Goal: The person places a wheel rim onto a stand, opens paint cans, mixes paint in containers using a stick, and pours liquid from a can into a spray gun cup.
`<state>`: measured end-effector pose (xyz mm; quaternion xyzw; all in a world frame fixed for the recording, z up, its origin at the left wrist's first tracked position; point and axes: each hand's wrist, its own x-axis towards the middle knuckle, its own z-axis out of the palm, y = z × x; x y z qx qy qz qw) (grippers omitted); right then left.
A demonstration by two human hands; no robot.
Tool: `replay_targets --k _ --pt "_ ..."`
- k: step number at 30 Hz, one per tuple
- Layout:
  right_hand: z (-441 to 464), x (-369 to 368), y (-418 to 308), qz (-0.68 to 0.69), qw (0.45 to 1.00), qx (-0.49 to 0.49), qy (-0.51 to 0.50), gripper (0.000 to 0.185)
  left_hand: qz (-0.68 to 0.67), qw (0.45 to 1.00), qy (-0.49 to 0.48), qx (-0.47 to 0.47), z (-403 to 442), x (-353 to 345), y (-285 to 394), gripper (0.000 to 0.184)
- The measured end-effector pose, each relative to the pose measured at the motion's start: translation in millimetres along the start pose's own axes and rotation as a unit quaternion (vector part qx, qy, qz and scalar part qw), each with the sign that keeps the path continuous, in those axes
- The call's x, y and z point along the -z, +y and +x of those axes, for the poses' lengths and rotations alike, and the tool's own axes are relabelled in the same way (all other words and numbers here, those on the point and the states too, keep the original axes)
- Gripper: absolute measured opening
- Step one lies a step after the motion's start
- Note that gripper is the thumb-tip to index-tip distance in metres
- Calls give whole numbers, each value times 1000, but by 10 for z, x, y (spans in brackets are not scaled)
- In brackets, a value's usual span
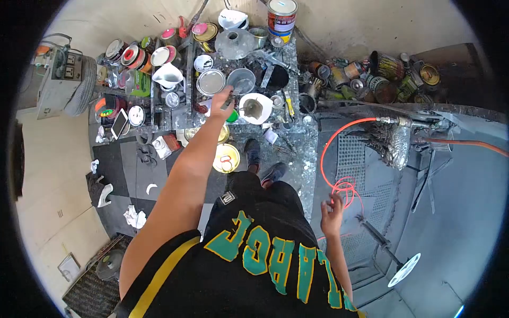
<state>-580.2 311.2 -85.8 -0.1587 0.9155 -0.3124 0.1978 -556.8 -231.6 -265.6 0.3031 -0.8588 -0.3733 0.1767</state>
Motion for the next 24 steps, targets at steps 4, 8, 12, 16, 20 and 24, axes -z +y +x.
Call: replay_targets --k 4,8,12,16,20,24 --pt "-246 -124 273 69 989 -122 -46 40 43 998 6 42 -21 -13 104 21" --pt "-215 -176 357 67 983 -161 -65 41 14 999 28 16 -104 164 345 18" --pt "-95 -182 161 86 984 -144 -63 41 -7 998 63 -19 -115 354 461 15" --pt "-130 -279 266 107 986 -113 -65 40 4 997 71 -39 -189 740 748 14" --pt "-443 -424 301 155 977 -137 -49 39 -42 987 103 -113 -462 1146 948 12" --pt "-880 -647 491 182 972 -142 -42 37 23 985 98 -138 -916 1580 1050 11"
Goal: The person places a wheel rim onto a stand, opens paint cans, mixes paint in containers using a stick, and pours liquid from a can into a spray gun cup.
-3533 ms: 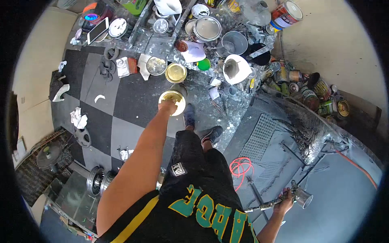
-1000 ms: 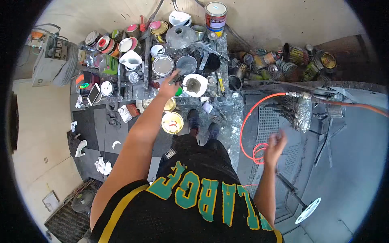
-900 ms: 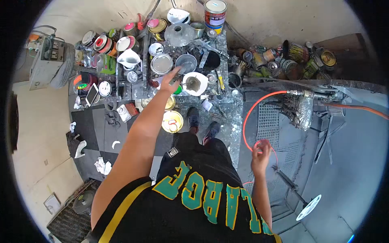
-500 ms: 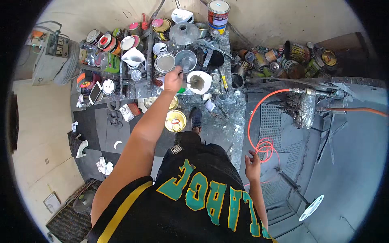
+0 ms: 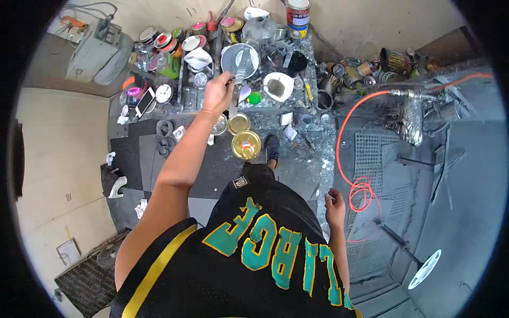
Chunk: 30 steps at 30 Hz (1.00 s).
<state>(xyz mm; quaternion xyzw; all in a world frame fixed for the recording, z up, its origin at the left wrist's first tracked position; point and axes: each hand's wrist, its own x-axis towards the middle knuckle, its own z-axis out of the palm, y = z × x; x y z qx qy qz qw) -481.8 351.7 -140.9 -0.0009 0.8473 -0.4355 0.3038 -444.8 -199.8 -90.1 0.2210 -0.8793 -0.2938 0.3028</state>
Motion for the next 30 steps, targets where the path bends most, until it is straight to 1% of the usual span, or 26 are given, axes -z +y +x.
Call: replay_targets --k 1,4,5,8,9,12,14,15,17,18,20,23,26,29,30 --pt "-90 -41 110 7 1000 0 -3 37 -4 1000 1 2 -103 137 92 11" --pt "-340 -178 378 -35 999 7 -15 36 27 998 42 -27 -505 483 258 11" --pt "-433 -241 449 -40 999 5 -32 37 23 999 29 14 -685 595 299 13" --pt "-619 -550 920 -77 995 36 -60 38 -29 996 54 62 -1344 723 112 14" --pt "-671 -656 1089 -86 992 20 -93 41 -30 996 38 78 -1569 840 191 19" --pt "-955 -1156 1499 -78 984 -9 -161 45 -22 996 6 91 -2384 924 -85 24" --pt "-1132 -1601 1865 -18 972 -33 -232 51 38 986 -21 161 -2873 1041 -56 26" --pt "-1203 -1798 1998 -34 963 16 -268 51 70 978 -32 194 -3059 1125 -24 27" --pt "-1387 -2131 2157 -63 933 112 -335 51 71 969 -74 225 -3378 1325 47 25" --pt "-1445 -2207 2110 -91 914 101 -381 47 71 963 -98 241 -3504 1406 47 25" --pt "-1543 -2211 1868 -149 868 73 -468 39 86 960 -124 235 -3726 1522 -101 24" --pt "-1963 -2179 1168 -107 898 -47 -423 42 101 952 -153 246 -3947 1601 -435 22" --pt "-2042 -2415 991 -172 880 -36 -441 36 94 939 -184 275 -4181 1618 -862 22" --pt "-2087 -2874 1032 -214 883 115 -401 30 84 923 -227 298 -4445 1628 -1221 24" --pt "-2029 -3098 942 -224 892 129 -372 29 83 920 -240 299 -4456 1591 -1396 25"
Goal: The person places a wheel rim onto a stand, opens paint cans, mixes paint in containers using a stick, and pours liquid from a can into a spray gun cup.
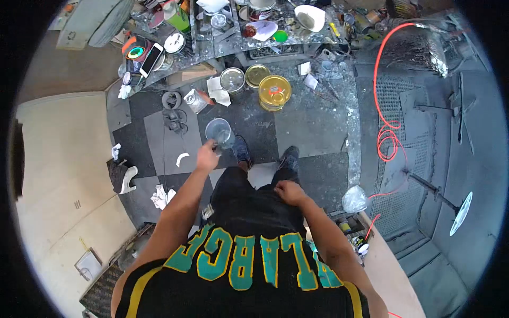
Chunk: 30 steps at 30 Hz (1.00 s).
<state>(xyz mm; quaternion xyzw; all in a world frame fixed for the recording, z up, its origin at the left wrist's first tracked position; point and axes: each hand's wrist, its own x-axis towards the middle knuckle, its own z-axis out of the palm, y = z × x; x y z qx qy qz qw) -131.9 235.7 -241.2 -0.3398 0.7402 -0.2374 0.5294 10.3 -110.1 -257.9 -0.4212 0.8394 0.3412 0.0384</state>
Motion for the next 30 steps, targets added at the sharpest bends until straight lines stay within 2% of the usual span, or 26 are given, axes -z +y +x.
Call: replay_targets --k 2,4,5,8,9,13,14,15,20,22,25,27,28,29,30 --pt "121 -155 -325 -30 999 -4 42 29 -11 999 -36 16 13 -159 -303 29" --pt "158 -153 -675 -34 999 -28 29 30 -27 997 -64 22 66 -194 -434 33" --pt "128 -105 -823 -39 998 -38 24 30 16 993 -119 22 96 -170 -476 40" --pt "-106 107 -1097 -16 994 -105 -1 34 -15 988 -149 33 59 -136 -530 42" --pt "-248 218 -1171 62 989 -127 -35 36 -9 989 -147 29 55 -134 -539 42" --pt "-719 454 -921 325 909 -205 -160 42 -23 992 -120 39 8 -90 -268 44" --pt "-727 477 -789 377 878 -225 -188 44 -36 992 -112 47 0 -111 -177 44" --pt "-690 629 -890 425 829 -301 -205 41 -45 992 -103 56 4 -224 -175 45" --pt "-296 478 -257 565 750 -263 -222 37 -54 993 -53 90 403 -969 -311 49" --pt "-80 459 -82 595 730 -266 -204 38 -51 989 -81 108 606 -1140 -244 48" --pt "461 485 218 548 789 -267 -72 36 -5 985 -129 117 1064 -1658 -477 49" --pt "1056 393 772 401 883 -238 49 32 52 980 -163 99 1429 -2014 -681 53" --pt "1360 421 1067 326 917 -177 149 34 70 977 -180 91 1650 -2172 -747 54" --pt "1690 461 1297 245 932 -110 242 35 87 973 -196 86 1872 -2335 -846 54" --pt "2030 618 1306 330 892 -124 282 40 106 968 -212 80 2098 -2471 -958 55"
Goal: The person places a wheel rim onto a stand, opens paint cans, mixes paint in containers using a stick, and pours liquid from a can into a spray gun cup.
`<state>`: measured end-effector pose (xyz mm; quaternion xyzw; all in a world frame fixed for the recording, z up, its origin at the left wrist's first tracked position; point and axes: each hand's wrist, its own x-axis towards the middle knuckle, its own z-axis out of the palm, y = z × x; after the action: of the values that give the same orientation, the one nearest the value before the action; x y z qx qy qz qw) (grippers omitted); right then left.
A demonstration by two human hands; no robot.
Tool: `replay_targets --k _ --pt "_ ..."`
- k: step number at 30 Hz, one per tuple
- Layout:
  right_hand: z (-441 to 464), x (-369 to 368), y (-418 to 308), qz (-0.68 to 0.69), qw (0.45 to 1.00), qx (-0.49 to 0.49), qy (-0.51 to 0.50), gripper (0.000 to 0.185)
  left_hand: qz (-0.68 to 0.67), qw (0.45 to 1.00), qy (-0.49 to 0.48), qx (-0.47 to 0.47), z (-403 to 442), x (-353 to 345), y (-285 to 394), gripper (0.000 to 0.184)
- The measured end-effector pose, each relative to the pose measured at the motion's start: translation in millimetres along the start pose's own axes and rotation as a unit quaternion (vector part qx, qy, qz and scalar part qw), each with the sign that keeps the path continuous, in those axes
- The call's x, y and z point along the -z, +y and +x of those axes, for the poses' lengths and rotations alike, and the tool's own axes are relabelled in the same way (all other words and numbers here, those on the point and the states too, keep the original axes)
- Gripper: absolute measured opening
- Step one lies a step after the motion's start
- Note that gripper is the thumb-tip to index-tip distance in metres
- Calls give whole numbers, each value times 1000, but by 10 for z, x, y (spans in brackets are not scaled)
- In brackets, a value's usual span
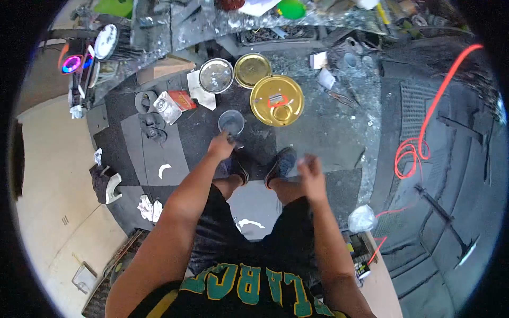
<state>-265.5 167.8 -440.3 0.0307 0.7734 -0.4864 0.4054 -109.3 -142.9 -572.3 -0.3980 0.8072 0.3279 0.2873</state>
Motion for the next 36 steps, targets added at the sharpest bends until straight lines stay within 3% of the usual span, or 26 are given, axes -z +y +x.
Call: replay_targets --k 1,3,5,8,11,15,17,20,21,27,30,31,34,36 --pt "315 -85 -201 91 995 -29 42 46 9 1000 11 -9 246 -33 -26 54" --pt "911 -235 -305 121 983 60 123 54 29 999 30 -30 660 -102 -43 53" --pt "1433 -304 -315 168 970 129 115 55 27 999 24 -34 978 -76 -54 53" --pt "2031 -440 -291 135 954 243 113 53 14 997 22 -69 1403 -192 -254 54" --pt "2464 -471 -289 161 952 259 19 50 13 992 49 -112 1670 -348 -504 53" --pt "2687 -283 -689 164 954 209 -138 51 25 991 -9 -129 1769 -326 -601 51" --pt "2751 -194 -609 107 961 195 -162 51 11 991 -88 -104 1663 -202 -520 51" --pt "2689 -171 -624 71 962 167 -206 52 119 968 -107 -191 1662 -58 -619 53" --pt "2725 -163 -629 66 963 163 -206 52 135 966 -138 -175 1609 83 -536 55" --pt "2660 -105 -691 5 972 138 -190 49 250 952 -52 -172 1577 193 -462 41" --pt "2739 62 -537 15 975 120 -187 51 91 978 -52 -183 1680 74 -539 37" --pt "2677 114 -523 1 979 103 -178 56 104 978 -78 -160 1744 56 -535 35" --pt "2571 133 -506 -43 986 98 -127 62 101 981 5 -168 1820 4 -630 30" --pt "2301 91 -577 -46 989 91 -109 65 172 956 101 -216 1806 12 -693 24"
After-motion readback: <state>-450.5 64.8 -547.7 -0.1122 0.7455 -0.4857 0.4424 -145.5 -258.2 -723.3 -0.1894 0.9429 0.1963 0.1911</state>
